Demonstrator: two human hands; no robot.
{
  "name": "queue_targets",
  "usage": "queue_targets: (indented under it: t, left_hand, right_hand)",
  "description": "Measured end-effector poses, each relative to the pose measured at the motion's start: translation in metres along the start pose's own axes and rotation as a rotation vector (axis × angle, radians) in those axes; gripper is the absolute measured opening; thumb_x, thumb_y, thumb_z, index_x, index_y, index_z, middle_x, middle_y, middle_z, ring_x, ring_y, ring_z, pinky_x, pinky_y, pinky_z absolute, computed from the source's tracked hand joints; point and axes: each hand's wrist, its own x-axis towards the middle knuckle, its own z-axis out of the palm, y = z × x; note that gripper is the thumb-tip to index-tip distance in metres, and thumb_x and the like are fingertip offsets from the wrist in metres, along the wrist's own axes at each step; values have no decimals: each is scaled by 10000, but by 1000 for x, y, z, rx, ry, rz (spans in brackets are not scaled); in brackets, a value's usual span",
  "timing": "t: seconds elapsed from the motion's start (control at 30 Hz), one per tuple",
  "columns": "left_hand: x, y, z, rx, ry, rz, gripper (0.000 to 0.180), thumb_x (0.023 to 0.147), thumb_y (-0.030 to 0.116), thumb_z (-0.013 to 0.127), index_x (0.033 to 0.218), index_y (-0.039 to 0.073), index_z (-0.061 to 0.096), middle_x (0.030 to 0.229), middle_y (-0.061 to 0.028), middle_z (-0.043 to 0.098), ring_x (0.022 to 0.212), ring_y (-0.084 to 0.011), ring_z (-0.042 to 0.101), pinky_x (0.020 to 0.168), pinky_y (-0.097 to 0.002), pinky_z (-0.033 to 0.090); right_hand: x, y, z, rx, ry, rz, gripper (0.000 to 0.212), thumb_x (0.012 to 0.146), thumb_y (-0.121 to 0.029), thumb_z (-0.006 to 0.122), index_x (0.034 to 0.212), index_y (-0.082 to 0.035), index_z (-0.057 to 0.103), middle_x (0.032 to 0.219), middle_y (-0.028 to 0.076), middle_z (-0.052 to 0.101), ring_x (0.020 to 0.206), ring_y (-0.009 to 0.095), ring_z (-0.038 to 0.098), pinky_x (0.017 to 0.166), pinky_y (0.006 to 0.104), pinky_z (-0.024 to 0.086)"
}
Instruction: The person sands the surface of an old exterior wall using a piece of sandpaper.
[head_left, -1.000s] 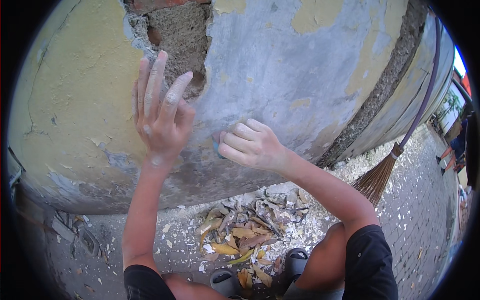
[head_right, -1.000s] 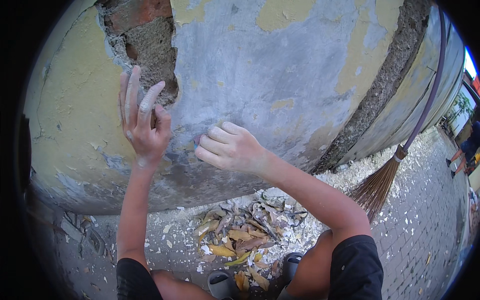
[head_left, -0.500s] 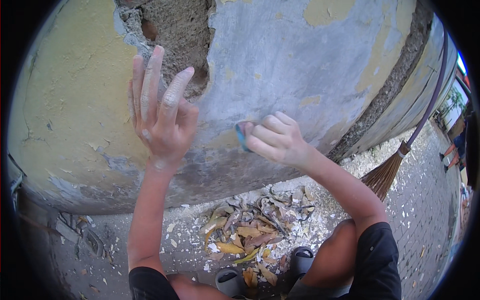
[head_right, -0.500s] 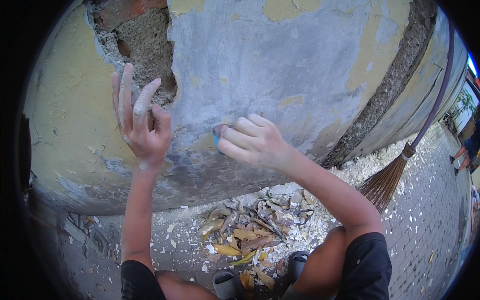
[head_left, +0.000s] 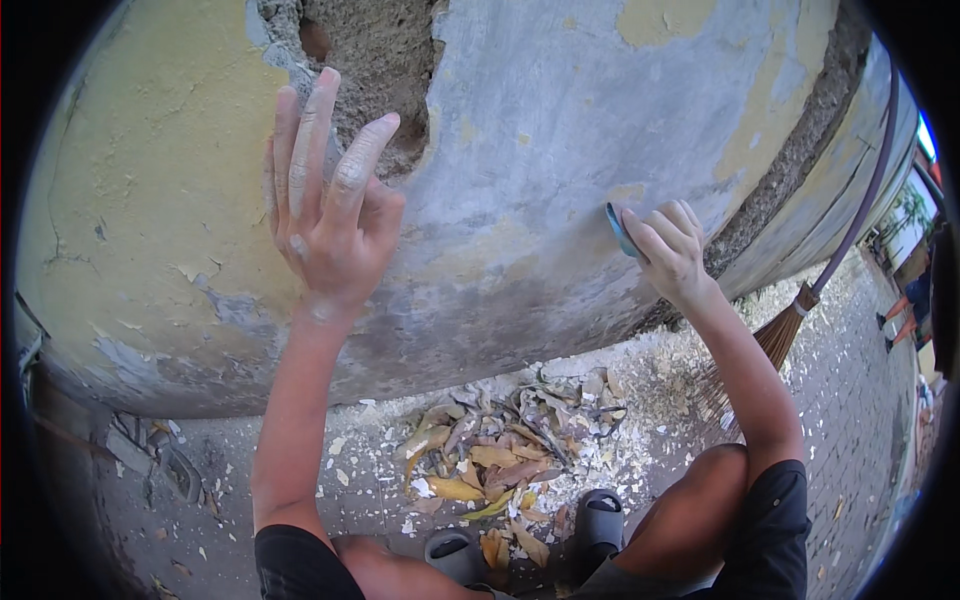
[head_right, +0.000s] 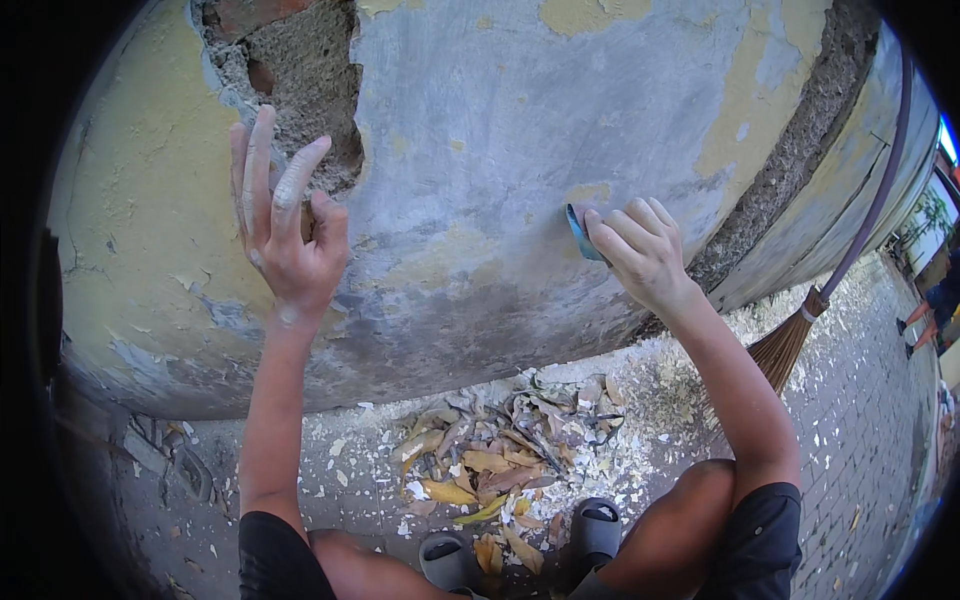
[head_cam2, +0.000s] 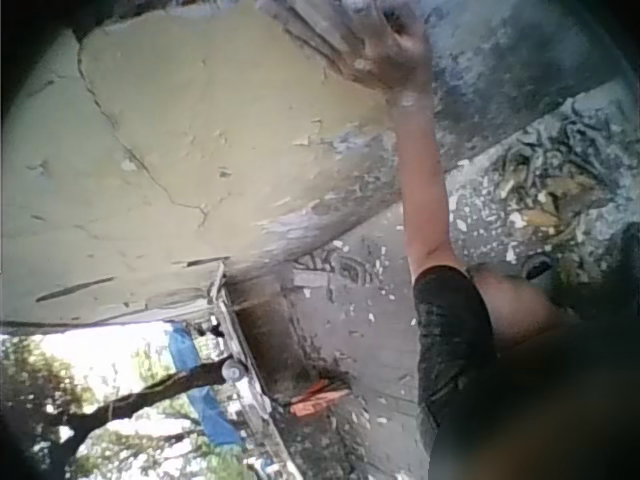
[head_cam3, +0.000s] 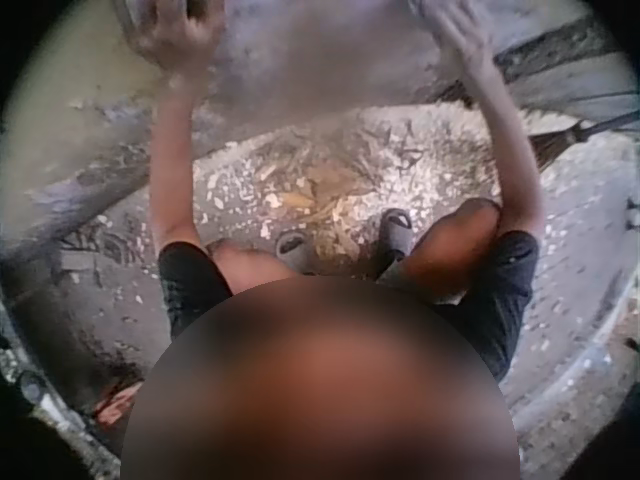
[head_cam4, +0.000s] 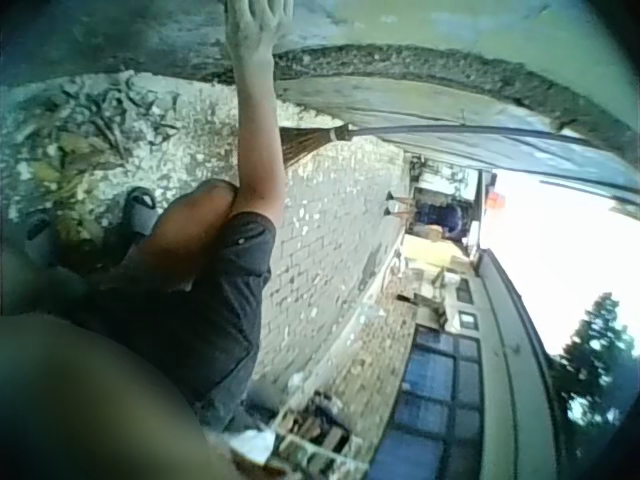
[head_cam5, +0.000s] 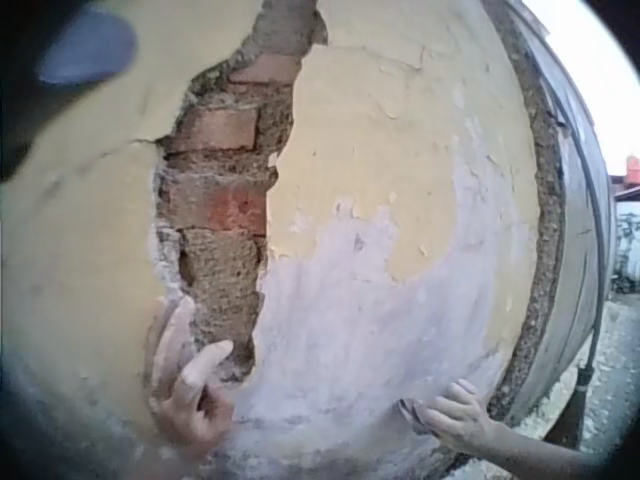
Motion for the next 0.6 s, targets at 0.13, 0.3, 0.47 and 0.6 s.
queue_targets:
  t: [0.13, 0.3, 0.47, 0.6]
  left_hand:
    - [-2, 0, -1, -11, 8, -5, 573, 743, 0, 586, 1254, 248, 657, 1481, -94, 534, 1410, -376, 441, 1141, -496, 370]
    - [1, -1, -3, -26, -13, -8, 567, 741, -8, 585, 1248, 235, 660, 1481, -113, 529, 1406, -393, 439, 1135, -500, 377]
    - [0, -4, -1, -39, 3, 8, 556, 747, -13, 587, 1246, 219, 661, 1481, -150, 515, 1403, -412, 430, 1135, -508, 383]
    - [-2, -7, 3, -68, 46, 2, 570, 744, -12, 591, 1254, 234, 659, 1488, -131, 512, 1409, -396, 428, 1141, -501, 385]
  right_hand:
    - [40, -52, 50, 209, 186, -65, 223, 761, -112, 782, 858, -145, 584, 718, -47, 532, 677, 108, 512, 581, 271, 393]
    - [114, -157, 77, 331, 268, -159, 139, 726, -167, 641, 829, -180, 548, 796, -65, 529, 759, 82, 533, 613, 251, 395]
    - [97, -117, 68, 220, 252, -190, 179, 754, -182, 691, 803, -185, 519, 744, -69, 502, 716, 78, 514, 593, 242, 370]
    - [8, -28, 45, -42, 146, -172, 225, 791, -169, 777, 830, -167, 556, 709, -83, 531, 656, 83, 487, 559, 246, 343]
